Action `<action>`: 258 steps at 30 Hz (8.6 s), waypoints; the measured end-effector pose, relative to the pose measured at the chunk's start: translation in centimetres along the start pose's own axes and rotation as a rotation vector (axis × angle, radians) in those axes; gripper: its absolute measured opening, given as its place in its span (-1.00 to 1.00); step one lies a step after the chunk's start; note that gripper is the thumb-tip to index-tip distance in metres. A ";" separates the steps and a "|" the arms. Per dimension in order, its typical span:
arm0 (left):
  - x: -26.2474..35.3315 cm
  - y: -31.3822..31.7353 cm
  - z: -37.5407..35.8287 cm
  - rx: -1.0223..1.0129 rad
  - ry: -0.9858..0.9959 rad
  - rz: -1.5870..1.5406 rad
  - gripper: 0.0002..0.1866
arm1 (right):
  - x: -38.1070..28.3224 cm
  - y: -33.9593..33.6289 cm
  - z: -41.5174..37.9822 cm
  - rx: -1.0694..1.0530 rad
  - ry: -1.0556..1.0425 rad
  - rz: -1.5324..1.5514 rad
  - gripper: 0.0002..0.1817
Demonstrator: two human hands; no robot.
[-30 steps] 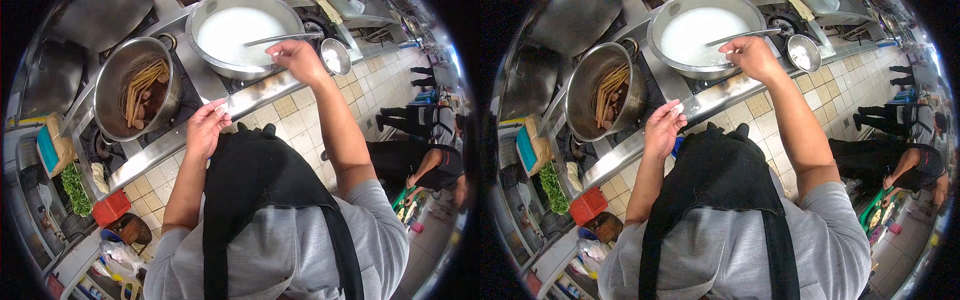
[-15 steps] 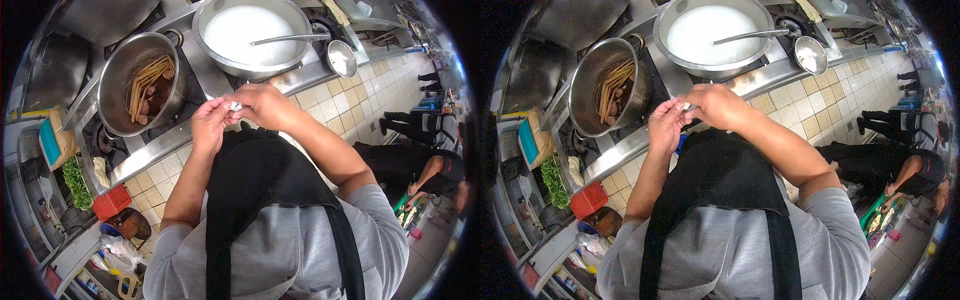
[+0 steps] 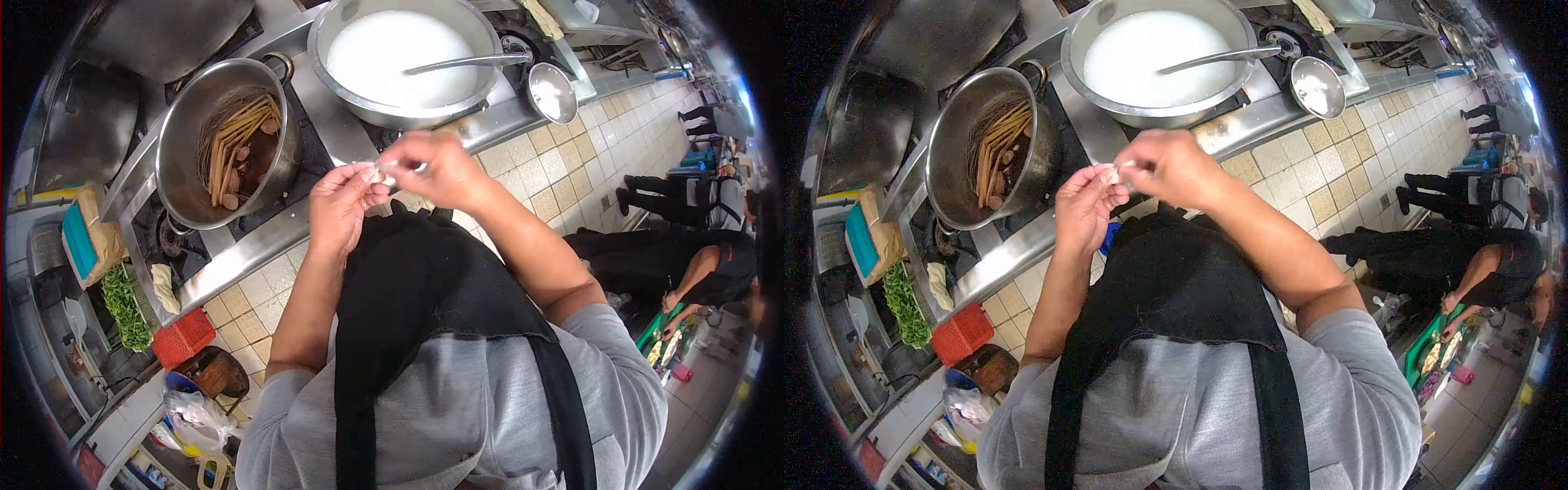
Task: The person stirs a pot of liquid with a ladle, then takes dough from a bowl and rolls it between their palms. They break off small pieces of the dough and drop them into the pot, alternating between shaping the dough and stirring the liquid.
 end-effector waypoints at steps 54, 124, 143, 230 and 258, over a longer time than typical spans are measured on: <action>6.7 4.6 7.2 -0.187 0.253 0.521 -0.69 | 6.0 -11.0 3.1 0.185 0.560 0.053 -0.74; 1.5 5.1 6.7 -0.173 0.099 0.120 -0.68 | 7.2 -12.9 3.1 -0.072 0.639 -0.955 -0.65; 4.8 4.1 9.3 -0.152 0.202 0.342 -0.72 | -3.6 -22.5 -1.5 0.069 0.440 -0.838 -0.65; -11.3 -26.6 -14.5 0.501 -0.511 0.589 -0.65 | 4.7 -16.3 -4.3 -0.001 0.864 -0.017 -0.71; -22.1 -5.0 -8.7 0.409 -0.428 0.729 -0.67 | 34.4 -23.4 -2.4 0.070 0.929 -0.887 -0.52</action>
Point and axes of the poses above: each hand's wrist, its own z-axis towards the middle knuckle, its own y-axis out of the palm, x = y × z, the point moved 5 cm from there along z, towards the middle knuckle, and after that the axes turned 13 degrees about y, right-handed, at the moved point
